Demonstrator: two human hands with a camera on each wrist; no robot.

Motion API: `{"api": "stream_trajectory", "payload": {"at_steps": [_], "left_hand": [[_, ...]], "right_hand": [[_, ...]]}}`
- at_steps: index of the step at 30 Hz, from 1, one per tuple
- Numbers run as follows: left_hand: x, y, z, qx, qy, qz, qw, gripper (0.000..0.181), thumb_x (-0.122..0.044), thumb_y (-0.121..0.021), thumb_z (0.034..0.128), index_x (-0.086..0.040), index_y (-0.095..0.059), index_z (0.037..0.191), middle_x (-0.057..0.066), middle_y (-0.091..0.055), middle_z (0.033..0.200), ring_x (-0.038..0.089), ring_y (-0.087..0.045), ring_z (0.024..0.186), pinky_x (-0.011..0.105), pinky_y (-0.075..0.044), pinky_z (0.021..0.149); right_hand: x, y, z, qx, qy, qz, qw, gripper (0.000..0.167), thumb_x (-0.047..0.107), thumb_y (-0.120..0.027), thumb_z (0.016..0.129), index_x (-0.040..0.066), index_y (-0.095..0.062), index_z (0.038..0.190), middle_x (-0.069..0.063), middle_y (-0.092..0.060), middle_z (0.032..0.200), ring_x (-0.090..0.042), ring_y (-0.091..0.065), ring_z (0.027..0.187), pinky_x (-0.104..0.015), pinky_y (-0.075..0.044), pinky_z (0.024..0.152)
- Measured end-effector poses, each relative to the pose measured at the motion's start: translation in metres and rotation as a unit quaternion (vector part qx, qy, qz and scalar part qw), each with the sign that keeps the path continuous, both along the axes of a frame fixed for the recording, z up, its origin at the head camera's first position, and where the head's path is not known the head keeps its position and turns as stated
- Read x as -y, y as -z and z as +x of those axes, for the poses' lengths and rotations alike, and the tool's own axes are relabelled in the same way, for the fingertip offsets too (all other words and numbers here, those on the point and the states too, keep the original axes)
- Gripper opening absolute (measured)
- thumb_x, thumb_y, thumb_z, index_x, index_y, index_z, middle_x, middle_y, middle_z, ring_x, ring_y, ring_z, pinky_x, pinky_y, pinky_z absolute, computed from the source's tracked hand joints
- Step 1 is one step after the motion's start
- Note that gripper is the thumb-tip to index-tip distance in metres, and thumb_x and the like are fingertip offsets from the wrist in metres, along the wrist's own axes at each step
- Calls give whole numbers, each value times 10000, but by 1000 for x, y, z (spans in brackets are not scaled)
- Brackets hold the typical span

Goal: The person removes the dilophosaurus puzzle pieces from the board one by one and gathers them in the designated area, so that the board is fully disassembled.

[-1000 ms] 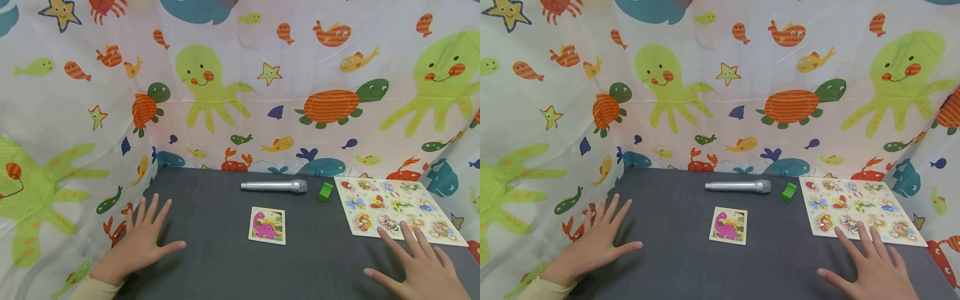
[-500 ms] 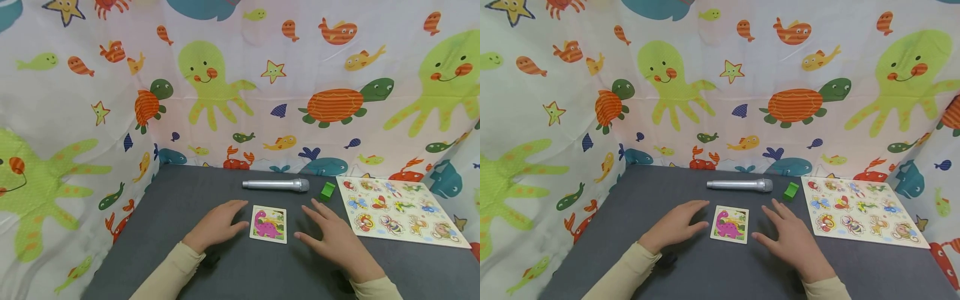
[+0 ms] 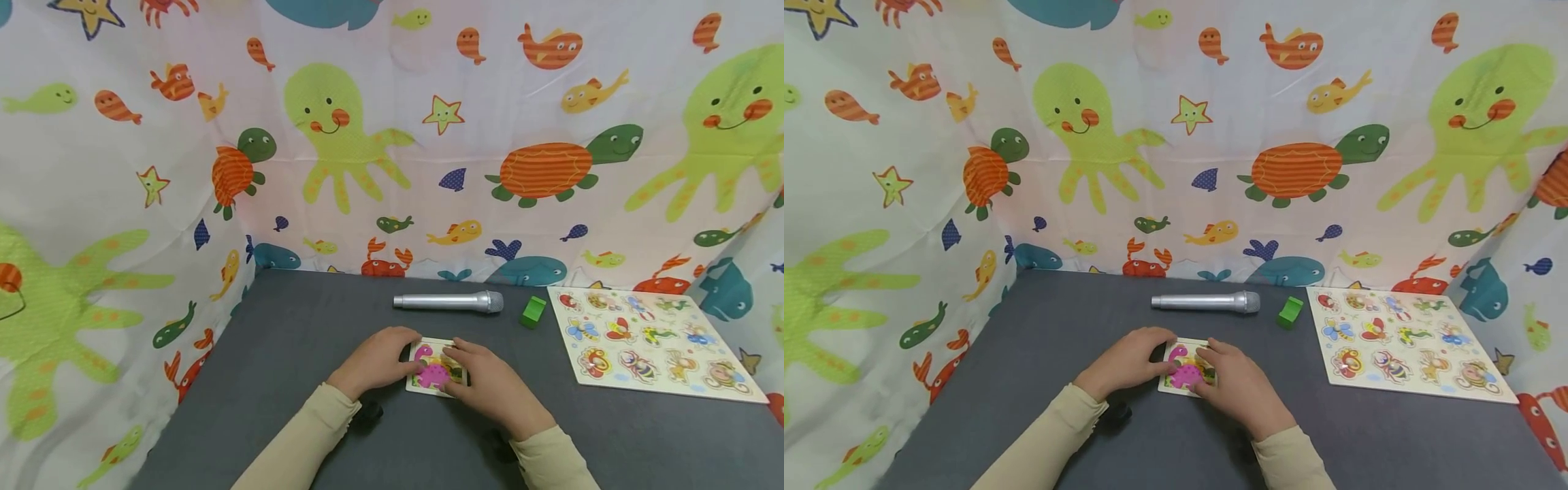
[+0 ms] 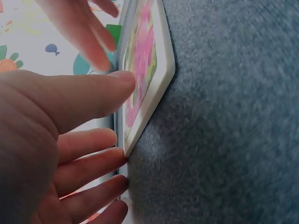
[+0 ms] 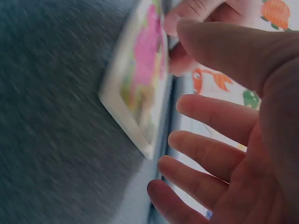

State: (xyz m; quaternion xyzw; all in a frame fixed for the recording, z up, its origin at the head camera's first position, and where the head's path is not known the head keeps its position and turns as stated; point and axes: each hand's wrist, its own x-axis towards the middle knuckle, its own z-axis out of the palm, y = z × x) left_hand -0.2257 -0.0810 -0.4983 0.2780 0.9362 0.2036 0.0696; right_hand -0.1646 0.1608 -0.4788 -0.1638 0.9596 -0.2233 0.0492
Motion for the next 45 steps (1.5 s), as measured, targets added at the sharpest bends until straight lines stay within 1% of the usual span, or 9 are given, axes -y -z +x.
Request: {"api": "stream_trajectory", "payload": {"at_steps": [6, 11, 16, 20, 26, 31, 37, 41, 45], "left_hand": [[-1, 3, -2, -152, 53, -44, 9999, 532, -465, -761, 1004, -145, -692, 1423, 11, -680, 1462, 192, -626, 1369, 419, -493, 1192], [-2, 4, -2, -154, -11, -17, 9999, 484, -455, -751, 1016, -152, -716, 1392, 8, -689, 1431, 186, -647, 1318, 417, -518, 1163], [-3, 5, -4, -173, -64, 21, 9998, 433, -452, -764, 1007, -161, -745, 1328, 3, -704, 1367, 179, -671, 1232, 408, -550, 1116], [-4, 7, -6, -232, -91, -43, 9997, 406, -447, -771, 1003, -169, -753, 1298, -1, -703, 1345, 175, -675, 1206, 397, -559, 1095], [-8, 5, -5, -225, -207, -184, 9994, 389, -449, -746, 1022, -184, -740, 1307, 11, -672, 1373, 197, -655, 1233, 415, -544, 1115], [-7, 7, -6, -154, -293, -101, 9994, 367, -443, -747, 1023, -185, -726, 1283, 31, -631, 1398, 219, -620, 1252, 435, -522, 1130], [-5, 9, -7, -192, -257, 46, 9995, 355, -424, -764, 1015, -171, -722, 1260, 46, -624, 1393, 235, -602, 1274, 455, -498, 1148], [-5, 8, -7, -195, -264, 107, 9994, 345, -411, -765, 1017, -164, -719, 1254, 45, -633, 1374, 239, -581, 1267, 449, -504, 1136], [-5, 9, -7, -233, -287, 112, 9993, 344, -414, -767, 1014, -166, -724, 1249, 32, -634, 1334, 217, -537, 1221, 404, -516, 1093]], "right_hand": [[6, 6, 3, -88, -159, 163, 9997, 559, 372, -890, 894, 130, -750, 1378, -181, -607, 1564, -421, -587, 1447, -590, -502, 1151], [7, 7, 4, -143, -173, 196, 9996, 549, 338, -901, 884, 140, -754, 1375, -175, -620, 1550, -440, -567, 1458, -603, -492, 1158], [9, 7, 6, -260, -122, 307, 9991, 560, 349, -890, 893, 216, -734, 1414, -173, -626, 1545, -446, -579, 1444, -623, -512, 1127], [13, 6, 9, -357, -160, 352, 9986, 506, 334, -873, 913, 260, -747, 1397, -202, -617, 1544, -483, -560, 1446, -660, -518, 1097], [17, 5, 12, -370, -158, 489, 9980, 474, 316, -868, 917, 260, -763, 1375, -215, -601, 1554, -494, -545, 1456, -673, -518, 1089], [17, 5, 11, -351, -104, 580, 9976, 483, 329, -876, 907, 266, -764, 1373, -196, -601, 1561, -479, -544, 1464, -674, -518, 1086], [17, 9, 11, -412, -130, 554, 9975, 483, 325, -871, 915, 259, -759, 1380, -200, -599, 1562, -479, -545, 1466, -661, -523, 1088], [18, 10, 11, -378, -199, 522, 9977, 497, 319, -861, 928, 235, -743, 1403, -157, -560, 1620, -511, -524, 1474, -652, -508, 1114], [20, 8, 9, -271, -226, 538, 9979, 516, 323, -852, 934, 231, -726, 1426, -87, -578, 1617, -536, -508, 1477, -656, -490, 1132]]}}
